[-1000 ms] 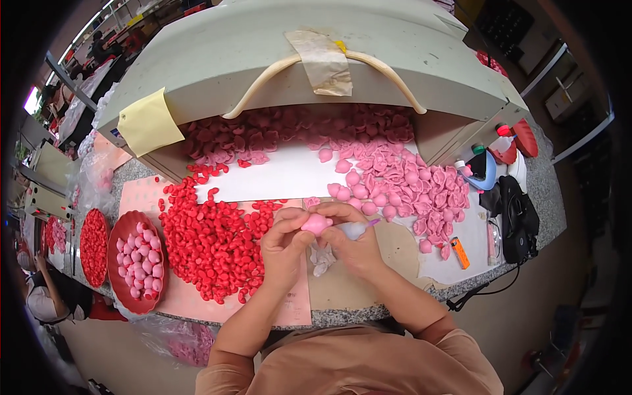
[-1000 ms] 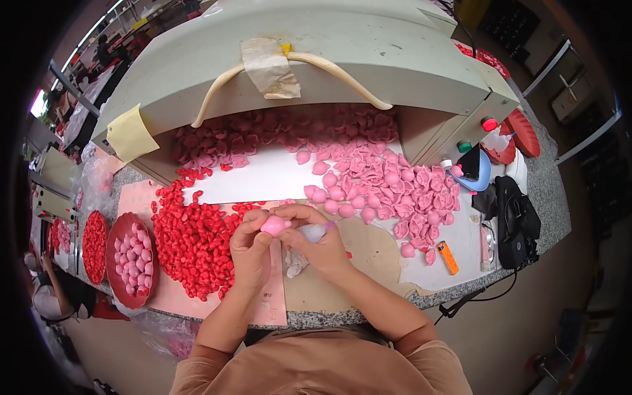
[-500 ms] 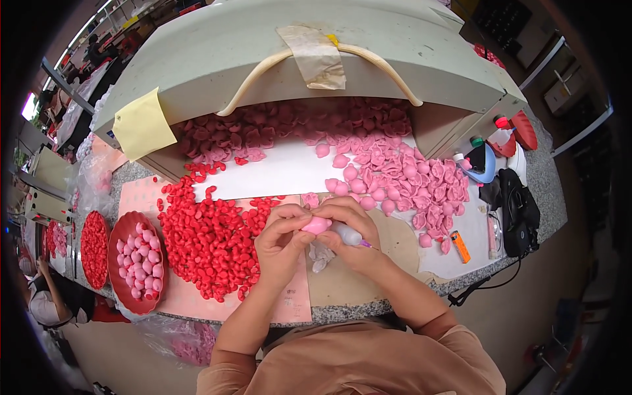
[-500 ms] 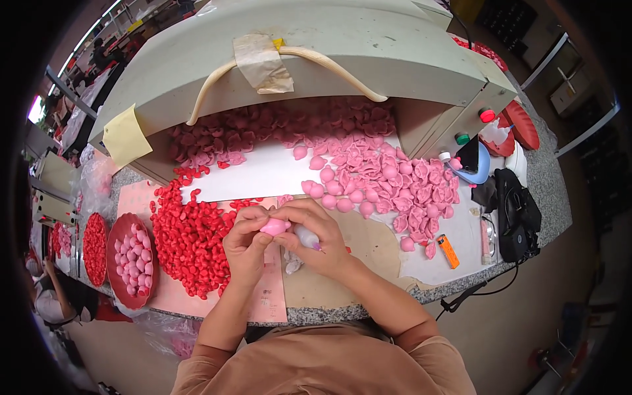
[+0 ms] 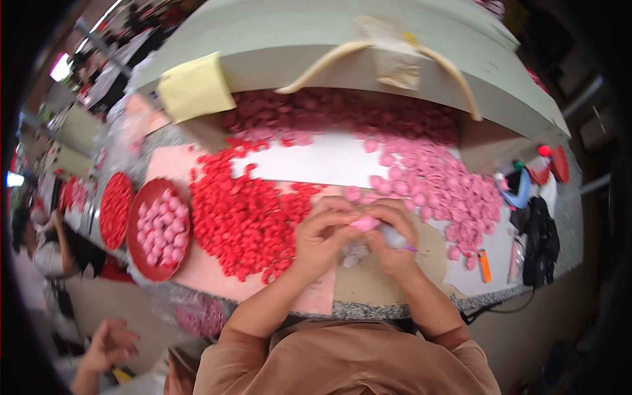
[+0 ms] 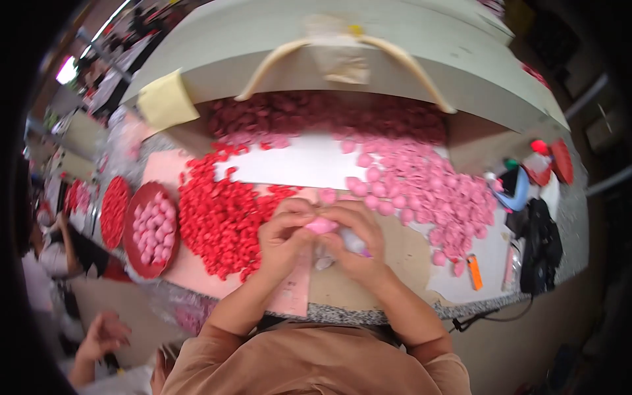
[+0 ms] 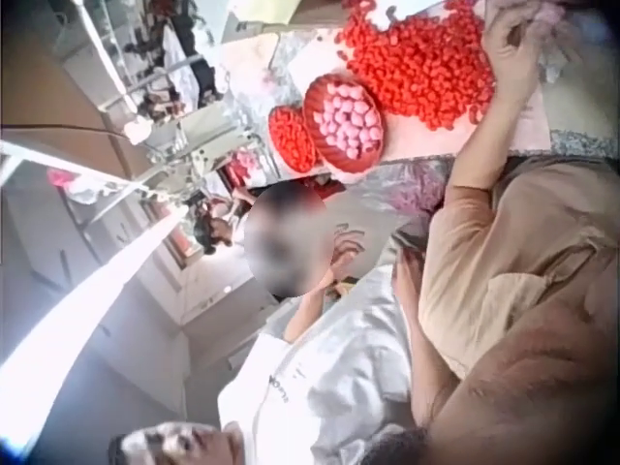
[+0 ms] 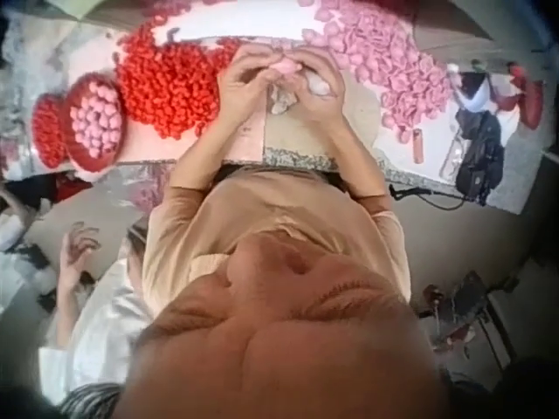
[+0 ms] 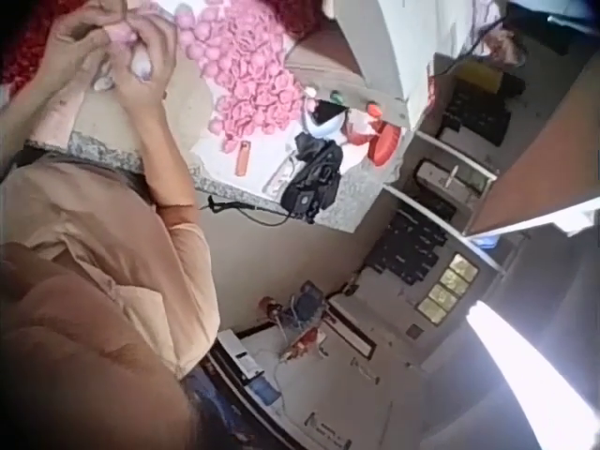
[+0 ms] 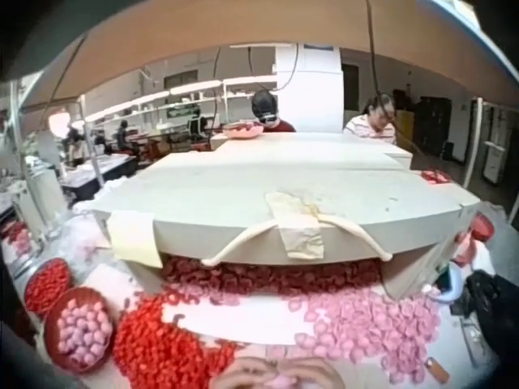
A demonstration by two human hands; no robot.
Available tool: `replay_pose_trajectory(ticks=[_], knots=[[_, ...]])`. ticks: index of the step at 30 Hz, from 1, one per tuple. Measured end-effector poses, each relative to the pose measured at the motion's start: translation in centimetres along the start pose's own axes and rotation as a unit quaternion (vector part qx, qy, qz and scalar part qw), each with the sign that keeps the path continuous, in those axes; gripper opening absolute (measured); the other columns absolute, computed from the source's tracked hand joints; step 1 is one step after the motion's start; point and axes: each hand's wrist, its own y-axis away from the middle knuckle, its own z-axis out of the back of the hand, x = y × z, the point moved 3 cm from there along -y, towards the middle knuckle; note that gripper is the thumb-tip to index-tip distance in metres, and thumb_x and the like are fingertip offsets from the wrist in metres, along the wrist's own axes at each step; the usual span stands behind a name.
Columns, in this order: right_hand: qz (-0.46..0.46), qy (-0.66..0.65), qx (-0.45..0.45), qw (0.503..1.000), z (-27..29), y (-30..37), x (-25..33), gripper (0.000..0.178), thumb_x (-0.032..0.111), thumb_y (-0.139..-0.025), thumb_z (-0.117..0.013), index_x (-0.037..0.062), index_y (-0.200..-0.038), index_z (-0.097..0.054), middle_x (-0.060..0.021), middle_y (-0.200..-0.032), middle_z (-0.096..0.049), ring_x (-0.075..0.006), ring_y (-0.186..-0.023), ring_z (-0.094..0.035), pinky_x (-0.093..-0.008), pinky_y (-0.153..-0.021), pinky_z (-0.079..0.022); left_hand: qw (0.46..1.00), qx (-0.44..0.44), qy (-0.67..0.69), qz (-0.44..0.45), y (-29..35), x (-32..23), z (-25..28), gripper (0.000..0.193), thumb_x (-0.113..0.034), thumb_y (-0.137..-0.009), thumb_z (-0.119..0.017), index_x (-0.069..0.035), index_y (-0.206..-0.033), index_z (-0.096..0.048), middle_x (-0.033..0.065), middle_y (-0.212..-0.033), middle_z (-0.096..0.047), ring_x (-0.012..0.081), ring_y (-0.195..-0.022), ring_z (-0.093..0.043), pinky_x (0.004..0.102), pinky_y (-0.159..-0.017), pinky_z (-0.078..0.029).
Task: Assembling small plastic toy components at a factory workbench.
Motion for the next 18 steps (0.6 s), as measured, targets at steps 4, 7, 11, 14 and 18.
replay_pose_trajectory(ticks=[4,7,11,14,18], knots=[[-0.031,-0.013,-0.024,0.999,0.7,0.8,-0.1,0.028,0.012,-0.079,-0.065,-0.0005,-0.103,-0.058,-0.0111,-0.101,-0.054,-0.0207,-0.092,-0.054,-0.0298,-0.081,-0.044,0.999,-0.007,-0.036,0.009,-0.1,0.6,-0.7,0.024,0.001,-0.076,-0.068,-0.003,-0.099,-0.065,0.0069,-0.102,-0.055,0.0159,-0.099,-0.053,0.0262,-0.084,-0.043],[-0.055,-0.043,-0.041,0.997,0.4,0.9,-0.8,0.027,0.009,-0.08,-0.063,-0.0015,-0.104,-0.057,-0.0097,-0.104,-0.053,-0.0175,-0.092,-0.053,-0.0281,-0.08,-0.044,0.999,0.014,0.007,0.043,-0.3,1.1,-0.9,0.025,0.004,-0.08,-0.063,-0.003,-0.103,-0.063,0.0077,-0.106,-0.054,0.016,-0.1,-0.054,0.0262,-0.085,-0.045],[-0.22,-0.172,-0.074,0.957,0.2,0.5,-2.3,0.03,-0.002,-0.076,-0.064,-0.0003,-0.105,-0.054,-0.006,-0.097,-0.057,-0.011,-0.089,-0.055,-0.0226,-0.078,-0.044,0.987,0.001,0.005,0.161,-1.0,0.8,-0.5,0.029,0.003,-0.084,-0.058,-0.001,-0.112,-0.057,0.0068,-0.113,-0.054,0.0146,-0.103,-0.054,0.0269,-0.087,-0.047],[-0.229,-0.153,-0.036,0.961,0.5,0.0,-2.4,0.03,-0.001,-0.08,-0.059,0.0008,-0.11,-0.052,-0.0065,-0.098,-0.057,-0.0092,-0.078,-0.054,-0.0204,-0.064,-0.046,0.982,0.028,-0.011,0.185,-0.9,0.7,-0.4,0.03,-0.003,-0.086,-0.059,-0.002,-0.116,-0.055,0.0064,-0.11,-0.058,0.0133,-0.101,-0.055,0.0253,-0.086,-0.046],[-0.282,-0.302,-0.085,0.907,0.7,-1.0,-1.6,0.037,0.0,-0.077,-0.066,-0.0007,-0.112,-0.053,-0.0049,-0.099,-0.056,-0.008,-0.076,-0.053,-0.0205,-0.064,-0.044,0.98,0.047,0.068,0.181,-0.7,2.0,-0.7,0.03,-0.007,-0.091,-0.054,-0.002,-0.12,-0.047,0.0096,-0.113,-0.058,0.0155,-0.102,-0.056,0.0297,-0.088,-0.046]])
